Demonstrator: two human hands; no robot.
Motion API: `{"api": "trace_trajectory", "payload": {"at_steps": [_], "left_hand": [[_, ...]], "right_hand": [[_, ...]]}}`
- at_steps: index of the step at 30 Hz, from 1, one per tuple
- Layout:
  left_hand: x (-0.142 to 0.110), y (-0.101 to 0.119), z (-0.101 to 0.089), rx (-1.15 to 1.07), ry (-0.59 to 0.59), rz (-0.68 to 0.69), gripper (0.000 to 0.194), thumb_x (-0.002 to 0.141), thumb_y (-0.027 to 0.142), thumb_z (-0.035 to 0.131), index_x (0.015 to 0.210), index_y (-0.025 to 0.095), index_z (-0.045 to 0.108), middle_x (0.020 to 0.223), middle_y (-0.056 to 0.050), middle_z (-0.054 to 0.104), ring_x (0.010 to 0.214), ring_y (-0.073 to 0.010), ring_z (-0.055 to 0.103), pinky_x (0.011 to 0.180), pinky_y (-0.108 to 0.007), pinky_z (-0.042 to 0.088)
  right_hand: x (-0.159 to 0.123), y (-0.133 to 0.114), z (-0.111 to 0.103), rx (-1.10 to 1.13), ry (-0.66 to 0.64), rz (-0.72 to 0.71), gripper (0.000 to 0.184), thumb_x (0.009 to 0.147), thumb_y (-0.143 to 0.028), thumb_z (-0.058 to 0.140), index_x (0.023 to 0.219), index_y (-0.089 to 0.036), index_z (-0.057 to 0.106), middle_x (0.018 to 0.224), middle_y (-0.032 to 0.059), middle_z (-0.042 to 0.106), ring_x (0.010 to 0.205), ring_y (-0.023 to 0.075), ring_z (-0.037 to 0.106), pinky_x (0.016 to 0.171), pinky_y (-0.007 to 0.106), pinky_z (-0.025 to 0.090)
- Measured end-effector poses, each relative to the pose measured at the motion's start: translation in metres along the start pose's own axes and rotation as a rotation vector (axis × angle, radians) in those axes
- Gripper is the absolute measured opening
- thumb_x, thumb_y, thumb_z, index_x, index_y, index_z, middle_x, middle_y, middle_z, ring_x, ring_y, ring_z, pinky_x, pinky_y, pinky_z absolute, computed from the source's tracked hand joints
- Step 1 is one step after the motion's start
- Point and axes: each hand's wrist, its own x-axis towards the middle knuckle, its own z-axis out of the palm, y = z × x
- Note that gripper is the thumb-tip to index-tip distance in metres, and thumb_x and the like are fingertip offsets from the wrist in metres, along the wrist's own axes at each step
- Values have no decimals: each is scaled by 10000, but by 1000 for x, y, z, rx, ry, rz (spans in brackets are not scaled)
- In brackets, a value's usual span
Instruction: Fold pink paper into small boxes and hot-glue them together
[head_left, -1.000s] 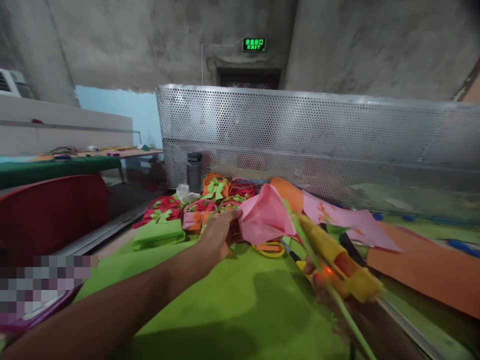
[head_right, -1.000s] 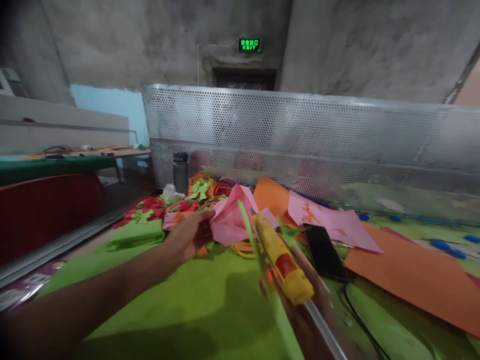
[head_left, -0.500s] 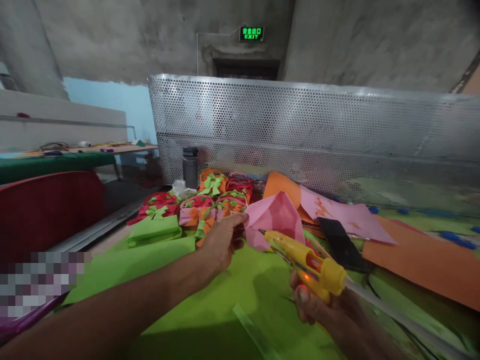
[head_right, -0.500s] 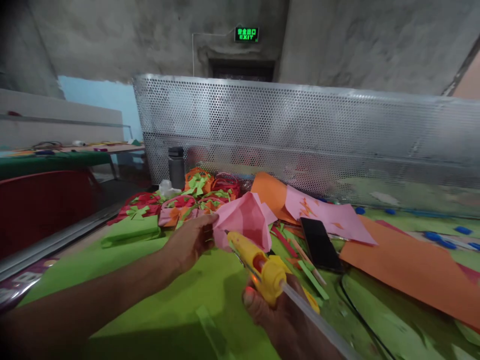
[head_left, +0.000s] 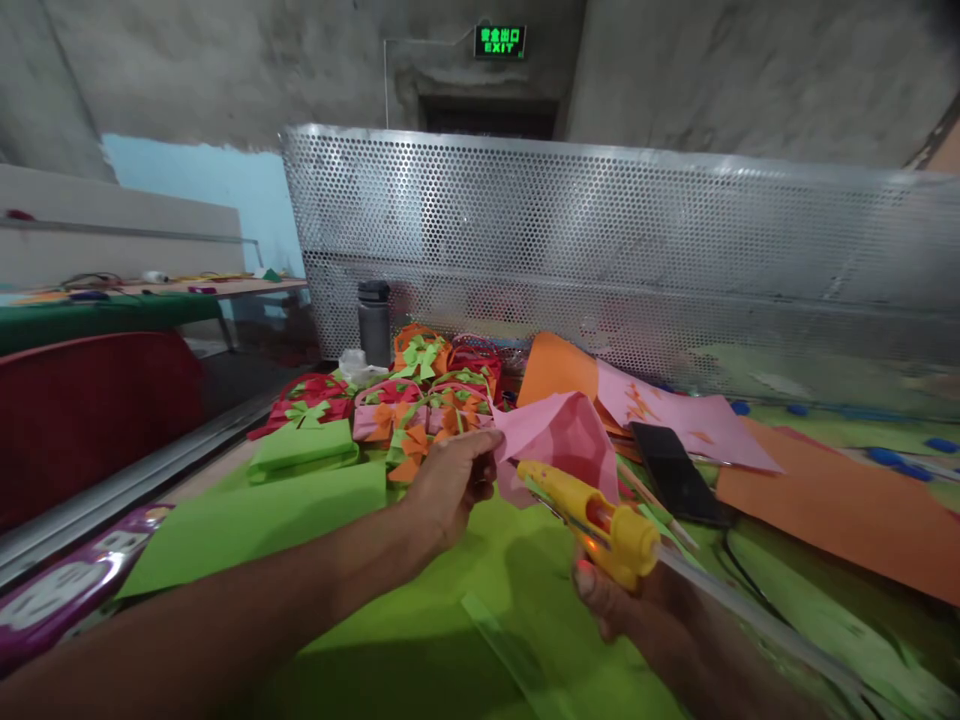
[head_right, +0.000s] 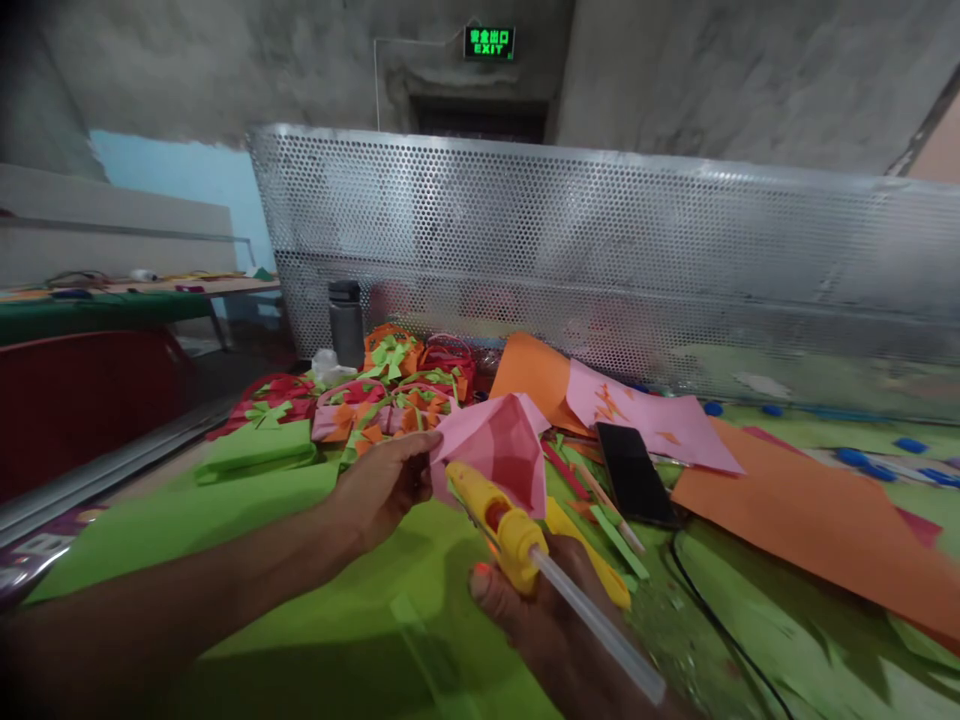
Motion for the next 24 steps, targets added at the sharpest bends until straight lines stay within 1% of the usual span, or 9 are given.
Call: {"api": "trace_trajectory", "payload": {"at_steps": [3, 5, 6, 11, 13, 17, 19, 22, 24], "left_hand": [[0, 0, 0, -8, -4, 0, 135, 625, 179, 639, 576, 141, 519, 462, 49, 472, 379, -49, 411, 367, -165, 287], [-1, -1, 0, -12, -5, 0, 136, 621, 179, 643, 576, 139, 521, 463, 46, 477, 381, -50, 418, 367, -165, 288], [-1, -1, 0, -13, -5, 1, 137, 618, 179, 646, 576, 138, 522, 464, 44, 480, 381, -50, 420, 365, -165, 286], [0, -2, -1, -13, 0, 16, 128, 601, 173, 658, 590, 136, 535, 480, 40, 494, 386, -54, 433, 361, -168, 288], [1, -2, -1, -8, -3, 20, 117, 604, 175, 655, 600, 134, 545, 488, 35, 504, 389, -56, 438, 362, -171, 296], [-1, -2, 0, 0, -7, 21, 112, 610, 183, 652, 597, 130, 554, 485, 29, 513, 393, -59, 443, 365, -172, 301], [-2, -2, 0, -2, -4, 22, 118, 611, 188, 654, 592, 130, 553, 482, 30, 513, 392, -55, 441, 367, -169, 301], [-2, -2, 1, -6, 0, 23, 118, 611, 191, 657, 604, 130, 556, 490, 29, 517, 391, -54, 441, 365, -169, 298], [-1, -1, 1, -7, 0, 26, 113, 611, 189, 654, 614, 130, 558, 494, 30, 515, 389, -55, 442, 362, -171, 298]], "right_hand": [[2, -7, -11, -79, -136, 18, 377, 706, -575, 486, 632, -208, 530, 530, -6, 526, 469, 135, 530, 437, 238, 433], [3, -7, -15, -134, -122, 41, 367, 694, -569, 510, 618, -212, 548, 582, 7, 574, 500, 141, 547, 445, 237, 437], [3, -6, -17, -138, -96, 45, 359, 679, -568, 524, 609, -217, 553, 549, 0, 566, 473, 139, 533, 428, 237, 426], [2, -2, -16, -146, -48, 60, 326, 675, -550, 543, 588, -237, 561, 386, -36, 441, 359, 127, 445, 346, 238, 348], [2, -4, -15, -129, -49, 80, 322, 679, -556, 533, 626, -240, 572, 405, -33, 467, 362, 130, 455, 349, 241, 361], [2, -9, -16, -93, -104, 102, 342, 666, -568, 539, 712, -232, 587, 545, -5, 585, 436, 142, 534, 405, 245, 426], [1, -9, -15, -105, -98, 79, 354, 660, -577, 537, 616, -227, 565, 512, -7, 558, 441, 140, 527, 413, 242, 430], [0, -9, -12, -122, -65, 53, 454, 671, -591, 506, 419, -218, 447, 424, -11, 465, 418, 126, 477, 411, 238, 419], [-1, -11, -11, -119, -37, 50, 492, 686, -592, 481, 378, -218, 397, 405, -11, 432, 416, 121, 453, 416, 236, 414]]}}
